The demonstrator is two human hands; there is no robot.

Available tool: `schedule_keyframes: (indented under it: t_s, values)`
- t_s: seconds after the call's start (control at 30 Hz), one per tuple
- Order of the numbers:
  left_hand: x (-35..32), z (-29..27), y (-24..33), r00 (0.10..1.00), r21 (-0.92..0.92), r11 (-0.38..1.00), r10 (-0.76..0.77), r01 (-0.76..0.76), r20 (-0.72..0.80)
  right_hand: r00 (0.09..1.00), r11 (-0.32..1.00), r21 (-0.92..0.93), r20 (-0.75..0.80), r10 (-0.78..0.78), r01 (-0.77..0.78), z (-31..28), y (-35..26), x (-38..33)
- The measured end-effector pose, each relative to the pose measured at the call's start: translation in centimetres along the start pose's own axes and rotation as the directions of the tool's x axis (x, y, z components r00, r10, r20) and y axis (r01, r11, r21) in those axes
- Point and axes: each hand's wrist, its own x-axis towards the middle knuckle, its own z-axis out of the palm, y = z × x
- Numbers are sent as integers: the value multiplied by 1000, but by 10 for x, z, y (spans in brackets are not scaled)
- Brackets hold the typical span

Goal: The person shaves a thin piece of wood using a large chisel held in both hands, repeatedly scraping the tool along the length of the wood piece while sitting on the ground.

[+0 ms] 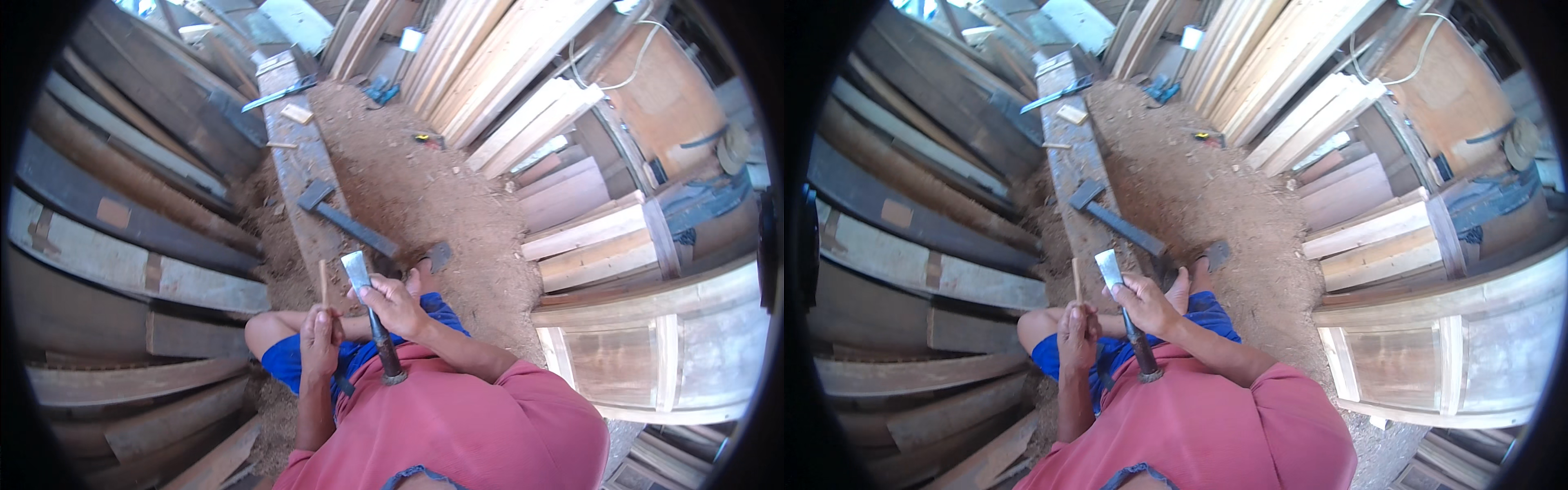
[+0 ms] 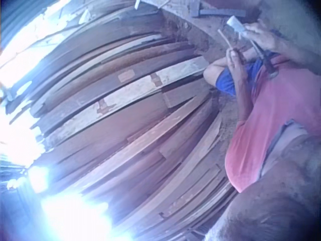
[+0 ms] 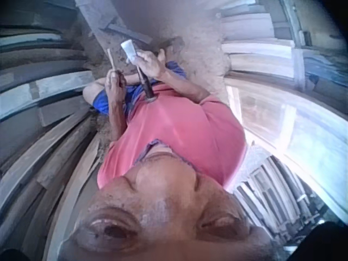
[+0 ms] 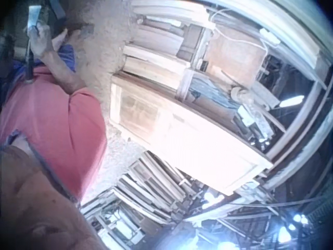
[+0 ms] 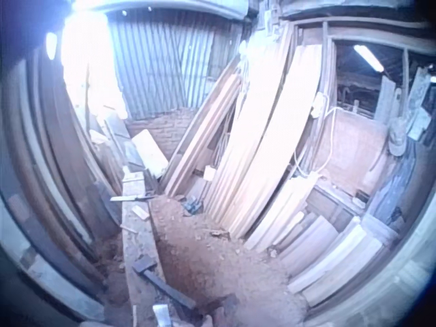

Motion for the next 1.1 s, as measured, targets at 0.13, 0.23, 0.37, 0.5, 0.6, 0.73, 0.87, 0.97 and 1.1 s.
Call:
schedule_keyframes:
  t_s: [0.13,0.23,0.37,0.5,0.6,0.73,0.87,0.97,1.1]
  values:
    - [3,9,1,999,-12,1000,0,0,33,993,972,226,-109,-38,61,-9,-13,5]
    - [2,10,0,999,6,1000,-25,25,33,993,929,371,-110,43,0,-18,-30,15]
    - [0,12,-2,993,70,997,-28,20,113,998,910,410,22,63,-67,-12,-36,22]
    - [-4,16,1,978,136,989,-86,61,191,999,938,346,-24,21,-12,-2,-33,27]
    - [-4,16,-1,970,121,990,-99,73,223,997,962,266,-32,65,-54,-11,-34,25]
    - [-4,26,4,975,26,993,-120,117,188,1000,978,206,4,29,-29,-12,-26,26]
    - [4,16,-2,989,388,913,84,-126,123,998,998,-34,-30,-48,47,-5,-46,30]
    - [12,30,7,977,-90,975,-195,203,88,983,878,471,-101,152,-87,-5,-25,25]
    - [21,26,25,988,-245,958,-134,150,80,973,593,804,-98,209,-46,9,-36,19]
